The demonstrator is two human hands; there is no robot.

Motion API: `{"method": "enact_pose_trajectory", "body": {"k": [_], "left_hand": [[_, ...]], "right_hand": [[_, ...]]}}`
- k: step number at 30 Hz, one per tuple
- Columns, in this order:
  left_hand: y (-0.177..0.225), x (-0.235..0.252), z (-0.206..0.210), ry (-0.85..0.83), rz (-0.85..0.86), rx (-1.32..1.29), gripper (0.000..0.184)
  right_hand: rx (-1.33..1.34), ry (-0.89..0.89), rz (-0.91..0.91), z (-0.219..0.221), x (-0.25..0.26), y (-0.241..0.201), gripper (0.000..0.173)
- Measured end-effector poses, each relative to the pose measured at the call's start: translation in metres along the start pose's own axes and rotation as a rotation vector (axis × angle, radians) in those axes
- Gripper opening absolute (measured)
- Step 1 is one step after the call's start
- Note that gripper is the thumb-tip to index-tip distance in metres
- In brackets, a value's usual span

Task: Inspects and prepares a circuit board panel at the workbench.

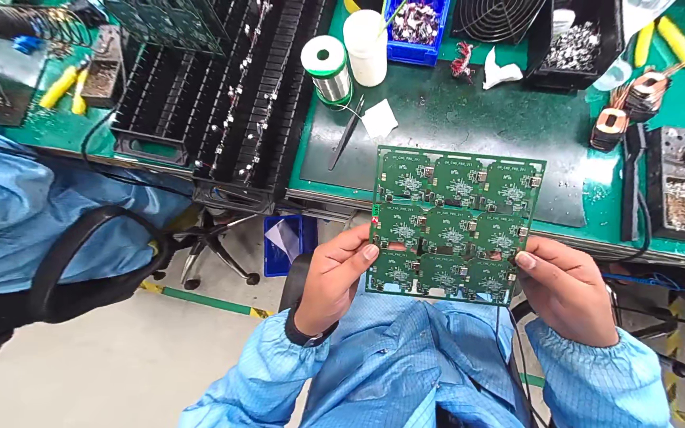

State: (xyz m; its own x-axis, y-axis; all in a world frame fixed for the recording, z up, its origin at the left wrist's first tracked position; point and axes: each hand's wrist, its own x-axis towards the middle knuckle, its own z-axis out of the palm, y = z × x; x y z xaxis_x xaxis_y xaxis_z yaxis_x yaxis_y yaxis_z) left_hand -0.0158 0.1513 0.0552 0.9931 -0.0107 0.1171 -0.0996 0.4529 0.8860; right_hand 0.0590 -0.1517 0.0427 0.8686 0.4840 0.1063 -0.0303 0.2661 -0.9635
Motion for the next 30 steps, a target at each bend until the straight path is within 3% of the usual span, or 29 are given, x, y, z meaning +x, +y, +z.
{"method": "enact_pose_trajectory", "body": {"k": [3,6,11,14,26,30], "left_hand": [[-0.001,0.005,0.005,-0.026,-0.050,0.057,0.032],[-0.005,0.018,0.007,-0.049,-0.033,0.285,0.037],[-0.019,0.055,-0.002,-0.001,0.355,1.183,0.029],[-0.028,0.071,-0.006,-0.080,0.377,1.488,0.029],[-0.031,0.034,-0.038,-0.069,0.564,1.582,0.025],[-0.027,0.028,-0.047,-0.043,0.612,1.563,0.025]], "right_hand": [[0.110,0.105,0.037,0.000,0.000,-0.004,0.025],[0.081,0.236,0.060,-0.012,-0.003,-0.012,0.028],[-0.095,0.375,0.015,-0.043,-0.007,-0.024,0.026],[-0.193,0.403,-0.011,-0.059,0.006,-0.025,0.025],[-0.201,0.445,0.101,-0.048,0.077,-0.008,0.029],[-0.348,0.419,0.119,-0.051,0.082,-0.003,0.026]]}}
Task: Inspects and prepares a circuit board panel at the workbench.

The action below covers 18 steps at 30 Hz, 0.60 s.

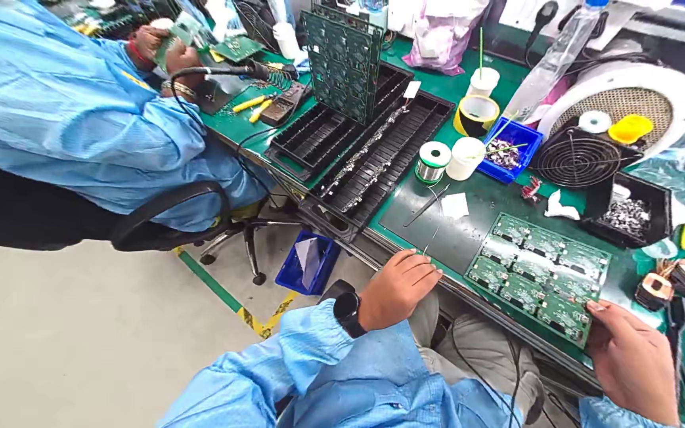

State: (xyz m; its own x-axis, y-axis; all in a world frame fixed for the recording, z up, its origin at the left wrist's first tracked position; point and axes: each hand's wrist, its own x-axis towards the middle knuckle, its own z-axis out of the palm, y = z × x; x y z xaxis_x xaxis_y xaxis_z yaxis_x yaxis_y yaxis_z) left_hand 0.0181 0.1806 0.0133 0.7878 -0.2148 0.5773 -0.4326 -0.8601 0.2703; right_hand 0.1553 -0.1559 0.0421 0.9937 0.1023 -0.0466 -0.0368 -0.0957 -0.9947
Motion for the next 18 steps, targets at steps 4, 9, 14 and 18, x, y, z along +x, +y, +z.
{"method": "enact_pose_trajectory", "body": {"k": [4,9,14,18], "left_hand": [[-0.002,0.002,0.001,0.043,0.006,0.004,0.022],[-0.001,0.007,0.006,0.066,-0.001,-0.036,0.021],[-0.001,0.004,0.013,0.080,-0.021,-0.093,0.021],[-0.003,-0.002,0.019,0.125,-0.038,-0.117,0.021]], "right_hand": [[-0.264,0.037,-0.022,-0.003,0.009,0.002,0.016],[-0.565,0.088,-0.060,-0.003,0.008,0.008,0.022],[-0.759,0.093,-0.112,0.004,0.004,0.008,0.033],[-0.821,0.114,-0.147,0.008,0.002,0.012,0.035]]}}
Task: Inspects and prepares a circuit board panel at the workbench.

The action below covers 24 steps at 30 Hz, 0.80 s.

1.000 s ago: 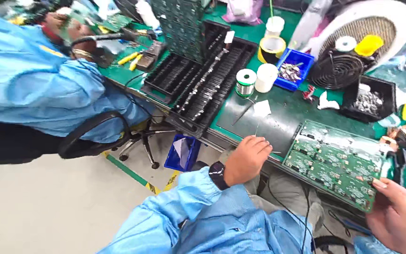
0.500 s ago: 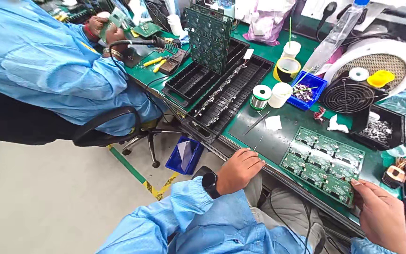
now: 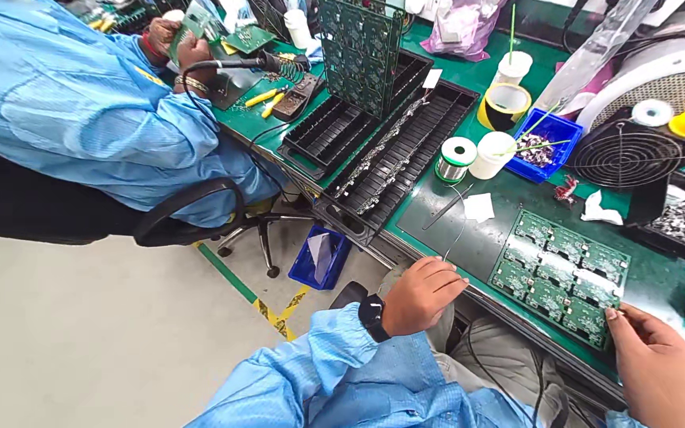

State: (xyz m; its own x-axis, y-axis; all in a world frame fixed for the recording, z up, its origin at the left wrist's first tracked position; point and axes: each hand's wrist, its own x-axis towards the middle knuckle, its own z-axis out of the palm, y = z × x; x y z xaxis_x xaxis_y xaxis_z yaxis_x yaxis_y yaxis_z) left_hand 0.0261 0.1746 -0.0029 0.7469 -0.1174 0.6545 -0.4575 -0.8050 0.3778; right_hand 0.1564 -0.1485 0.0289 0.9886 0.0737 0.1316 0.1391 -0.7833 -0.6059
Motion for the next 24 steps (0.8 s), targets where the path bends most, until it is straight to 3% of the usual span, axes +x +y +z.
{"method": "enact_pose_trajectory", "body": {"k": [16,24], "left_hand": [[0.002,0.001,0.002,0.013,-0.029,-0.003,0.020],[0.002,0.001,0.003,-0.025,-0.028,-0.002,0.022]], "right_hand": [[-0.123,0.084,-0.110,0.011,-0.007,-0.005,0.038],[-0.177,0.141,-0.082,0.015,-0.009,-0.013,0.034]]}}
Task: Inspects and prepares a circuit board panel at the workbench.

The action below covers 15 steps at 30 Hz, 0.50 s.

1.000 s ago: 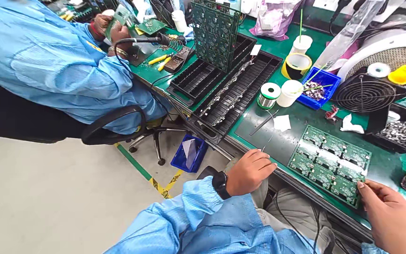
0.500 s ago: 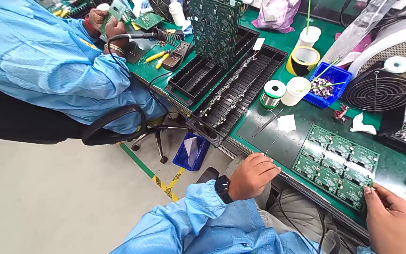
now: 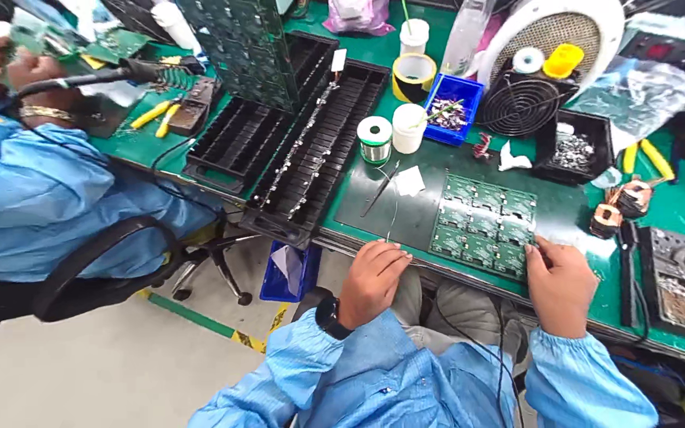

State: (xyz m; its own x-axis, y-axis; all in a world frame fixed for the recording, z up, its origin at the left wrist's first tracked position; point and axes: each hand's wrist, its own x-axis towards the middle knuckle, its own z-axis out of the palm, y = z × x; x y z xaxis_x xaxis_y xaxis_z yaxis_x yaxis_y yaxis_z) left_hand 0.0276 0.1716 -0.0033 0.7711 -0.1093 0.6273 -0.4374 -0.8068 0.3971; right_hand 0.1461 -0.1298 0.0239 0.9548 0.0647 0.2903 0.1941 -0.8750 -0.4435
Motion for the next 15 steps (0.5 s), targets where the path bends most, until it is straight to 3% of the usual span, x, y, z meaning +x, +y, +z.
{"method": "enact_pose_trajectory", "body": {"k": [6,10,13,15], "left_hand": [[0.000,0.001,0.000,0.018,0.004,-0.015,0.022],[0.002,0.006,0.005,0.111,0.007,-0.045,0.029],[0.027,0.005,0.013,0.225,0.076,-0.074,0.029],[0.052,-0.002,0.021,0.206,0.218,-0.198,0.026]], "right_hand": [[0.013,-0.003,-0.001,-0.005,0.001,0.000,0.032],[0.095,0.050,-0.169,-0.023,0.017,-0.016,0.028],[0.305,-0.076,-0.312,-0.028,0.047,-0.049,0.026],[0.448,-0.191,-0.341,-0.020,0.075,-0.078,0.022]]}}
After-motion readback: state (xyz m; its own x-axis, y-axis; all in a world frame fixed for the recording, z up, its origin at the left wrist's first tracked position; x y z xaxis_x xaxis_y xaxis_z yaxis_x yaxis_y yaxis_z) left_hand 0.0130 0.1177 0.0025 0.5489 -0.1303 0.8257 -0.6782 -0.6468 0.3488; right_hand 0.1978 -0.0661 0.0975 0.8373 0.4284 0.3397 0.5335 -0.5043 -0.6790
